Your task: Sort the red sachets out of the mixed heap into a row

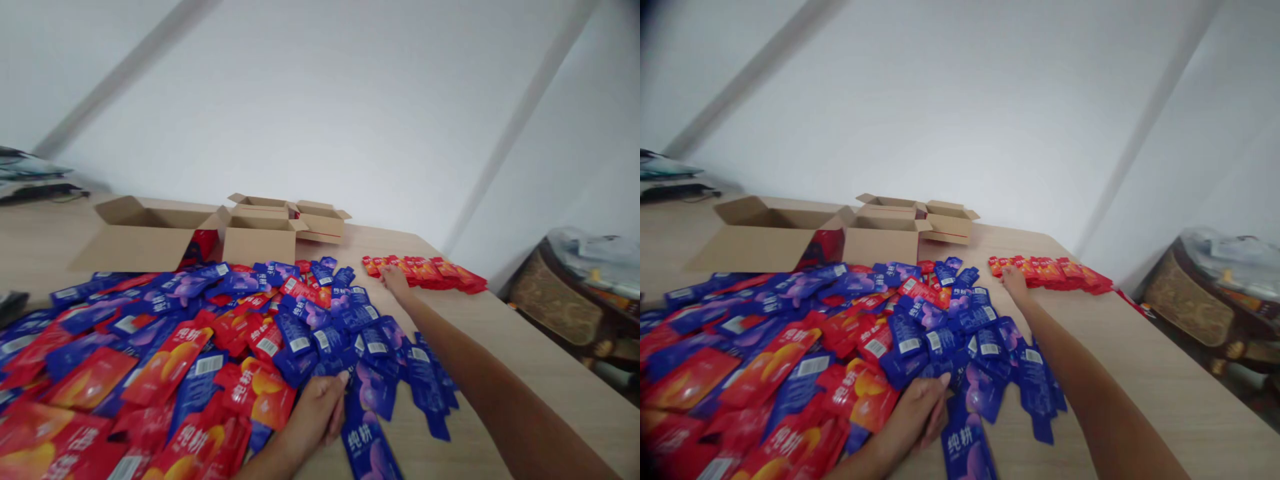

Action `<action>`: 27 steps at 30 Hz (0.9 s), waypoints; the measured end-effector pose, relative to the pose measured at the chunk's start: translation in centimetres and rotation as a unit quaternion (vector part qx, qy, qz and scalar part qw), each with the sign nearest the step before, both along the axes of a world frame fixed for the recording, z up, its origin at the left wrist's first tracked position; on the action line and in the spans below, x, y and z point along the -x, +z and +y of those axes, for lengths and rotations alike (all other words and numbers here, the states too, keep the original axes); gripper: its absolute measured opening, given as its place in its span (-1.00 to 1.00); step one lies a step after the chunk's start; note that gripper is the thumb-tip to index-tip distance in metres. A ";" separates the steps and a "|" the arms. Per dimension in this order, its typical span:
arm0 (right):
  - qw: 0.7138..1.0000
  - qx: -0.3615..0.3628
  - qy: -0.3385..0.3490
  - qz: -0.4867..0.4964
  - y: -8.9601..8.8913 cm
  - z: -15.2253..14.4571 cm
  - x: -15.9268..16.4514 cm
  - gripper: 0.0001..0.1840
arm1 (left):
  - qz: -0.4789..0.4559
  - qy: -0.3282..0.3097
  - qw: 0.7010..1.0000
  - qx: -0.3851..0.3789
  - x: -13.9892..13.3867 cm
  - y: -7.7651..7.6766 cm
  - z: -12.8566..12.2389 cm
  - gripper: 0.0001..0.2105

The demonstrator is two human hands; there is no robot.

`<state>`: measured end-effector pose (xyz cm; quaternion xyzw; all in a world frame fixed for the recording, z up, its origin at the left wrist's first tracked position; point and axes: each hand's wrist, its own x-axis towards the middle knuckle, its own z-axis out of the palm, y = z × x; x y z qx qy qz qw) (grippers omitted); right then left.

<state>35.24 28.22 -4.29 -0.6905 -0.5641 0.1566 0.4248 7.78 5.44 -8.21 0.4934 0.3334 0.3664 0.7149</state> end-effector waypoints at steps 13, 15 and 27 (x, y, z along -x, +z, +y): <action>0.933 0.176 0.126 -0.287 0.2 -1.3 18.9 -0.53 | 0.053 -0.013 0.998 -0.030 0.3 0.3 -0.3 -0.38; 0.928 0.201 0.118 -0.289 0.5 -1.5 19.0 -0.49 | 0.049 -0.009 0.998 -0.028 0.3 0.4 -0.3 -0.39; 0.983 0.137 0.102 -0.072 0.4 -4.4 16.7 -0.69 | -0.007 0.006 0.999 -0.031 0.3 0.3 -0.3 -0.42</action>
